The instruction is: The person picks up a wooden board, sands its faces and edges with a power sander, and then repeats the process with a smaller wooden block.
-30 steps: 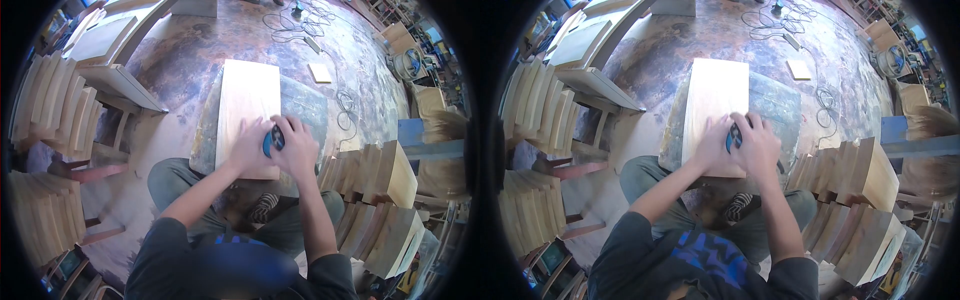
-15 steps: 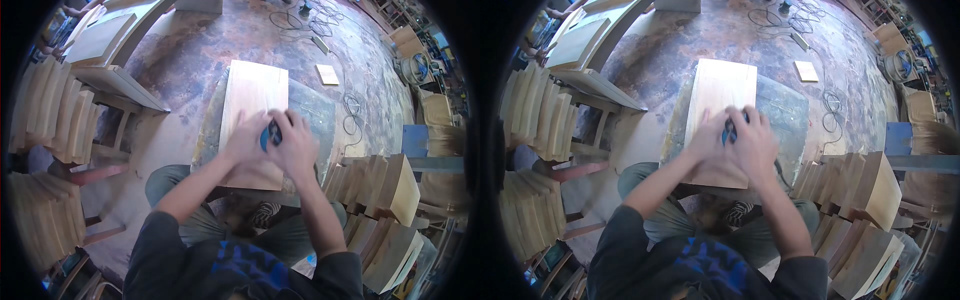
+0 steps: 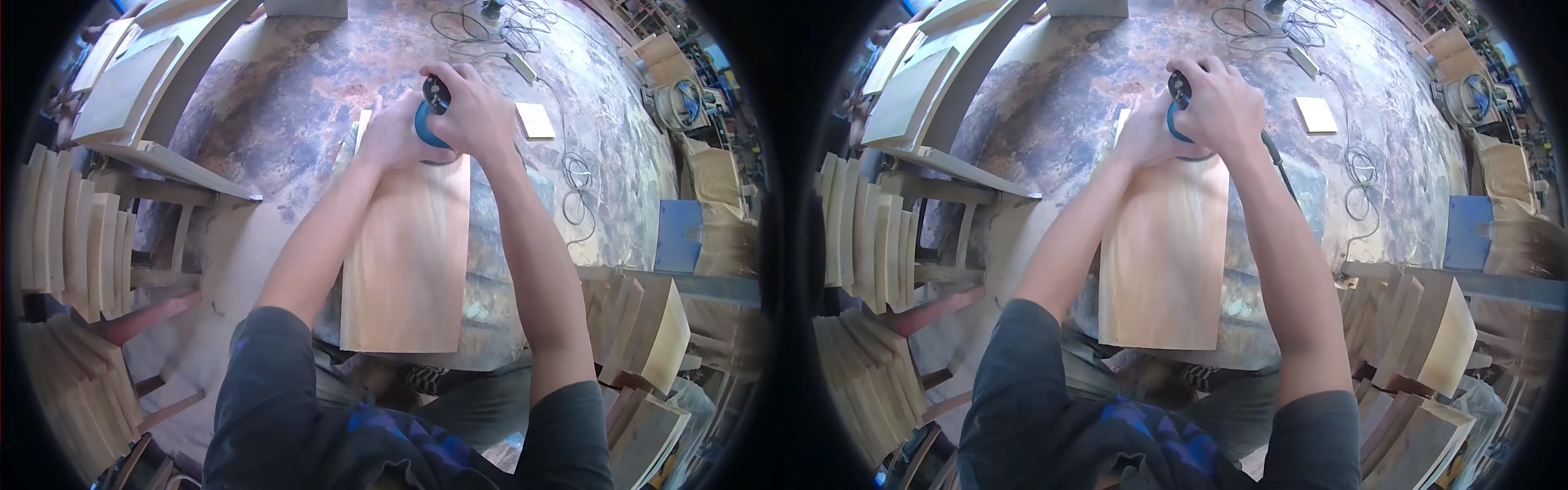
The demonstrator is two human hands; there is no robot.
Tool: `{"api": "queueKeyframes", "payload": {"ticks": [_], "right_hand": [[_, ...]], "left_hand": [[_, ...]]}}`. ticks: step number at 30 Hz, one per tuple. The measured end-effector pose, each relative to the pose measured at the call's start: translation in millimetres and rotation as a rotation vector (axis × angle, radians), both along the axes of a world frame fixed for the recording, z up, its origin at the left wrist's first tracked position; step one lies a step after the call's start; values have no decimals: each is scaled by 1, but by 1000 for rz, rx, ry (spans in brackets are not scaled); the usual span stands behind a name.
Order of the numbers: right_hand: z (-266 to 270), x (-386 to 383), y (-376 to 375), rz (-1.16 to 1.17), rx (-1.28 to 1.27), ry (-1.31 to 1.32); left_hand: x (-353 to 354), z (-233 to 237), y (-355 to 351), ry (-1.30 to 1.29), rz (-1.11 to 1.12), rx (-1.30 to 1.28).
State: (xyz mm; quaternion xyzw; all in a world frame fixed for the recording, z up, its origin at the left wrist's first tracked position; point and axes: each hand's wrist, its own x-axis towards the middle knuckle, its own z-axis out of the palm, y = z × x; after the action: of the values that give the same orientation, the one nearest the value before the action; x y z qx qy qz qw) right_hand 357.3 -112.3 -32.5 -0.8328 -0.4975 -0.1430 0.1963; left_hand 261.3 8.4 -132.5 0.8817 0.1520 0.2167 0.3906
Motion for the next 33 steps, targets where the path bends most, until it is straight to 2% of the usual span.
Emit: {"api": "queueKeyframes", "payload": {"ticks": [5, 8, 11, 15, 18, 20, 21, 23, 26, 28, 33], "right_hand": [[4, 6, 11, -20, -39, -25], [-6, 0, 1, 13, 38, -12], [3, 4, 10, -34, -20, 16], [-5, 5, 9, 11, 67, 3], [3, 25, 27, -22, 2, 40], [6, 44, 38, 1, -31, 39], [8, 38, 36, -34, -46, -23], [8, 21, 17, -37, -42, 14], [11, -34, -26, -52, -94, 99], [16, -66, -53, -14, -23, 92], [29, -142, -120, -65, -155, 159]], "left_hand": [[7, 6, 8, -31, -2, -91], [-2, 5, 1, -44, 0, 15], [4, 14, 6, 53, 32, 45], [1, 9, 9, -13, -18, -6], [15, 11, 20, 24, 15, 56], [31, 25, 27, 153, 85, 52], [31, 26, 25, 139, 81, 63], [13, 13, 12, 27, 40, 34], [-33, 5, -27, 12, -6, 22], [-61, 4, -51, 1, -14, 44], [-138, 6, -117, -16, -55, 28]]}}
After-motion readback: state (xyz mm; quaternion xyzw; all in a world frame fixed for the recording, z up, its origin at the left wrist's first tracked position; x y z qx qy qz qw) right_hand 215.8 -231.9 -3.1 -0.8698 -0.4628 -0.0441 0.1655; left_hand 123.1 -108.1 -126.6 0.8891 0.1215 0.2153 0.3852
